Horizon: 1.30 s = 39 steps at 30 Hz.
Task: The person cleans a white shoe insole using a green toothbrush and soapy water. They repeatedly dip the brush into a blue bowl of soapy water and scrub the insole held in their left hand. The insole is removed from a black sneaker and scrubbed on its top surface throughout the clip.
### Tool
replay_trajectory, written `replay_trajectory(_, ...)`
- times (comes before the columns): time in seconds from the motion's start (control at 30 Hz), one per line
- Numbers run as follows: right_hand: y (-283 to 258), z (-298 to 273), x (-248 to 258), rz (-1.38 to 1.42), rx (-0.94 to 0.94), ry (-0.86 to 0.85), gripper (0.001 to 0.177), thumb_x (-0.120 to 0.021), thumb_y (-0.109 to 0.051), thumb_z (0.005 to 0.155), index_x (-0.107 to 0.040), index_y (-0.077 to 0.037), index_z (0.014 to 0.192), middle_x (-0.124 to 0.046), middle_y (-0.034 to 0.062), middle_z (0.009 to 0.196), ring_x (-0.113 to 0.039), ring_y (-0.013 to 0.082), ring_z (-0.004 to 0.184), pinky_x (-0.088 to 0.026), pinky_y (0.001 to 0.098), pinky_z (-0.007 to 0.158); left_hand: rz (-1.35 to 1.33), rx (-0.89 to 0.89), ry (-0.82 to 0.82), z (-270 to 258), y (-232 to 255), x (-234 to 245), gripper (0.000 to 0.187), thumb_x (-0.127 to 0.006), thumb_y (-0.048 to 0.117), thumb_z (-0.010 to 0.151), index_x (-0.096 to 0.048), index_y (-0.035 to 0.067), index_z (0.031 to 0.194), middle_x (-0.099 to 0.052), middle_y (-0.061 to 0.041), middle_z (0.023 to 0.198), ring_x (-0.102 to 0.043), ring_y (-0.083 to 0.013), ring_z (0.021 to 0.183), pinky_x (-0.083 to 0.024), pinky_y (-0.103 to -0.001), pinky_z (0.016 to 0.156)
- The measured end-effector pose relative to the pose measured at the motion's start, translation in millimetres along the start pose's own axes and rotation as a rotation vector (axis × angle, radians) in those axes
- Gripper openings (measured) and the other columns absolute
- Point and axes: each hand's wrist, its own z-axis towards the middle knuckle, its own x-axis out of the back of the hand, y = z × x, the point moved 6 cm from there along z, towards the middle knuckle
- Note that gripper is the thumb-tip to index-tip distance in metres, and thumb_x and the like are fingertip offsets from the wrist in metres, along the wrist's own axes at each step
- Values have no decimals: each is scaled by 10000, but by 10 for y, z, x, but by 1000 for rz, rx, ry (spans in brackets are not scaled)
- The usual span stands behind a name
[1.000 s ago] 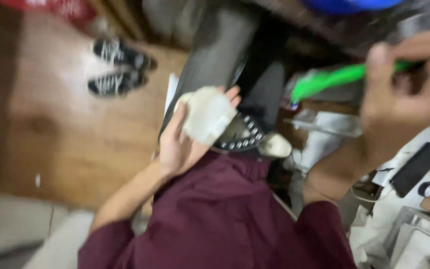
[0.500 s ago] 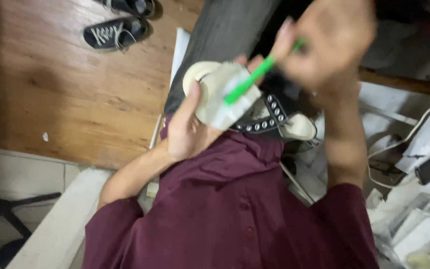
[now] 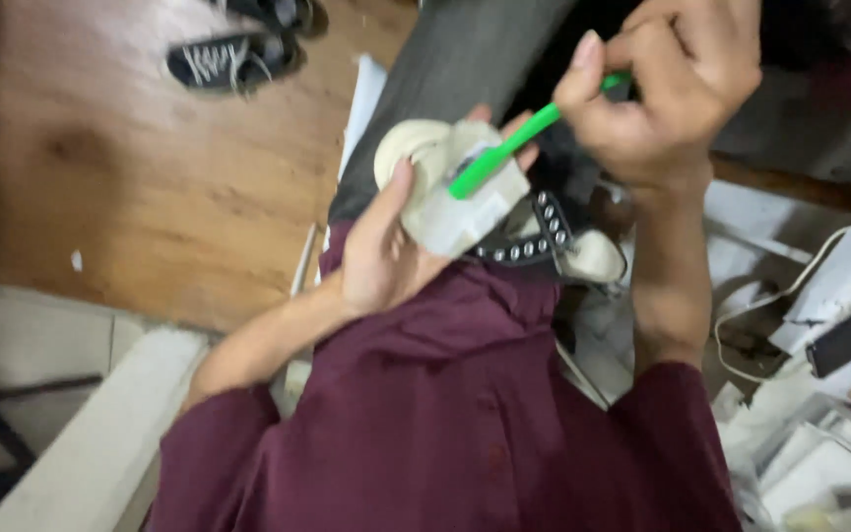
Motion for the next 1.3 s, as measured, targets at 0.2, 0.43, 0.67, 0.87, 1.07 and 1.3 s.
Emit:
replay_trajectory(0.2,-1,-190,-7,-173,143,-90,283,-710,-13,940,-565,-11,698,-604,124,746,-562,279,651,-506,396,674,-305,37,46,-36,-33,-45,706,-333,117,829,-144,-82,1480,-128,-262,1552,-138,-435,1387,-66,-470,1189)
replay_trajectory(0.43,-303,-26,-67,-23,330,-80,371,-639,-171,983,-439,-74,686,-478,116,658,-419,307,587,-412,494,611,317,35,-172,-48,-37,17,698,-359,379,958,-140,38,1526,-336,-132,1478,-316,-262,1396,-182,-401,1235)
replay_trajectory(0.67,-134,-36,22,-29,116,-61,329,-692,-80,977,-548,-67,680,-543,59,703,-431,263,636,-371,398,634,31,5,-18,-12,-77,10,752,-367,260,847,-121,17,1515,-210,-219,1511,-230,-333,1383,-128,-431,1203)
replay_trajectory(0.87,-282,-47,-128,-296,176,-153,225,-630,-197,956,-599,-3,846,-565,167,879,-532,336,816,-467,462,791,129,-26,9,-36,-65,119,716,-347,297,873,-176,-17,1493,-252,-176,1514,-270,-299,1384,-156,-416,1207)
replay_trajectory(1.07,-312,-3,36,51,65,-110,334,-672,2,954,-506,-47,668,-483,73,684,-408,282,623,-334,408,627,-9,-28,-64,-58,-58,40,711,-323,271,871,-137,-47,1480,-134,-235,1556,-160,-336,1421,-97,-418,1201)
replay_trajectory(1.3,-265,-305,-18,-469,66,-120,215,-664,-192,914,-705,-12,803,-680,117,849,-683,322,807,-527,422,866,-450,-101,58,-9,-14,-41,765,-278,159,774,-99,-109,1468,-81,-279,1541,-95,-423,1376,-23,-458,1176)
